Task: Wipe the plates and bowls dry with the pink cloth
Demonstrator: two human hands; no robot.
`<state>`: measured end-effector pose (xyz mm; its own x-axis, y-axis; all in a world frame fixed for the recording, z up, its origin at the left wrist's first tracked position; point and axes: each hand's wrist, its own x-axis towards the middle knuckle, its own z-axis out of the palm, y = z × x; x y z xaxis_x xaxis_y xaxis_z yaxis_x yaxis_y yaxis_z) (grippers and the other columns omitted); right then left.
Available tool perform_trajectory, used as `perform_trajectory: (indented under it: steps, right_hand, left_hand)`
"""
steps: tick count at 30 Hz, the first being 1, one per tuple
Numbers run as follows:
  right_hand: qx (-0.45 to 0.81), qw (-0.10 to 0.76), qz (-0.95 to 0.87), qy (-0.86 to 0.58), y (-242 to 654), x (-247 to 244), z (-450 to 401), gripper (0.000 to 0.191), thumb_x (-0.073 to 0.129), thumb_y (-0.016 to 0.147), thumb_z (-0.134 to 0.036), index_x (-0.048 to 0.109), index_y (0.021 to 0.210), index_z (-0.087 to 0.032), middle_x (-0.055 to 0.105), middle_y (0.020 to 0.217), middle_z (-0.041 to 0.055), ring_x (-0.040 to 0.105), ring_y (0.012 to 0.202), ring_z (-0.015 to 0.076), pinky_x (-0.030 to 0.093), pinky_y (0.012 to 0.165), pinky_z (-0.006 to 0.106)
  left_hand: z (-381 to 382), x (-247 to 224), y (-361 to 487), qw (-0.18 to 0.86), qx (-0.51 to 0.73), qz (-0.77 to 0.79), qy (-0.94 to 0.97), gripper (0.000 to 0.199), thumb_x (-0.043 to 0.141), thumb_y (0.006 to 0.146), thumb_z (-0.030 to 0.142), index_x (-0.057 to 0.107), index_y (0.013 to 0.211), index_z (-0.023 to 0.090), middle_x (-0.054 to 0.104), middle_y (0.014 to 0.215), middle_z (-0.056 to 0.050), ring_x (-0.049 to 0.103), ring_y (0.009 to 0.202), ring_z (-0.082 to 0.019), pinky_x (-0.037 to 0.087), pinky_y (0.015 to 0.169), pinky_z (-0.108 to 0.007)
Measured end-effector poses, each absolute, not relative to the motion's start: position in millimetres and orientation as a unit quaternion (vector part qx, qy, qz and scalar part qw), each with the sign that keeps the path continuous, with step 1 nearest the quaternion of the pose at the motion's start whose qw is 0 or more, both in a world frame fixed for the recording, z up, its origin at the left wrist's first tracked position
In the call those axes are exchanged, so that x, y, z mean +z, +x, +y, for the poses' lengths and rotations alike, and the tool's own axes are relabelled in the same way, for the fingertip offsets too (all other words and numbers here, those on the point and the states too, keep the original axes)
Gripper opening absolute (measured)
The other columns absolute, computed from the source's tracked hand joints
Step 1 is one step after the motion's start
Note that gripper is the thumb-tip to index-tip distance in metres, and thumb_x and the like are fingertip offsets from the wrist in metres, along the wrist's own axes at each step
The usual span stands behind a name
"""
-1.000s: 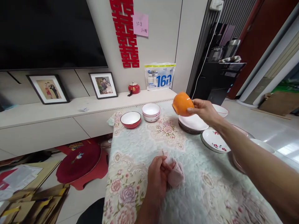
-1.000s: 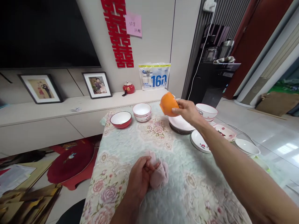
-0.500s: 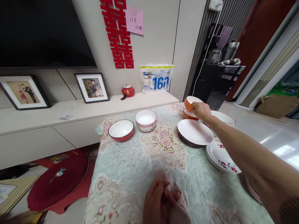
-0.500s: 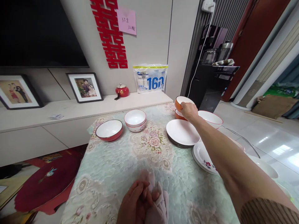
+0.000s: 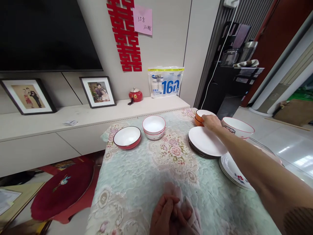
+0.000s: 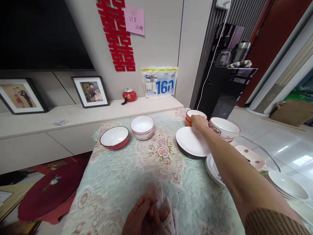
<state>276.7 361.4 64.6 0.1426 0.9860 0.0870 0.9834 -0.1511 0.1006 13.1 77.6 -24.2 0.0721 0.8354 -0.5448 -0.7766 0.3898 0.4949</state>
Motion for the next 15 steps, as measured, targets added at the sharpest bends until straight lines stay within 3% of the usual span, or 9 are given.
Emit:
perform_trajectory:
  steps: [9,15]
  right_hand:
    - [0.055,0.039,0.649,0.758,273,69,359,0.037,0.046,0.087,-0.009,0.067,0.117,-0.015,0.065,0.117,0.0176,0.061,0.109,0.0300,0.044,0.078,0.033]
    - [0.112,0.019,0.675,0.729,241,90,348,0.030,0.046,0.092,-0.015,0.067,0.113,-0.007,0.065,0.115,0.0226,0.059,0.111,0.0324,0.042,0.087,0.038]
  left_hand:
    - [77,-23,17,0.721,0.564,0.400,0.037,0.038,0.089,0.054,0.043,0.068,0.066,0.014,0.049,0.046,0.005,0.048,0.038,-0.008,0.054,0.065,-0.032]
    - [76,-21,20,0.717,0.568,0.402,0.034,0.038,0.087,0.054,0.043,0.065,0.065,0.015,0.050,0.047,0.006,0.048,0.038,-0.008,0.053,0.066,-0.032]
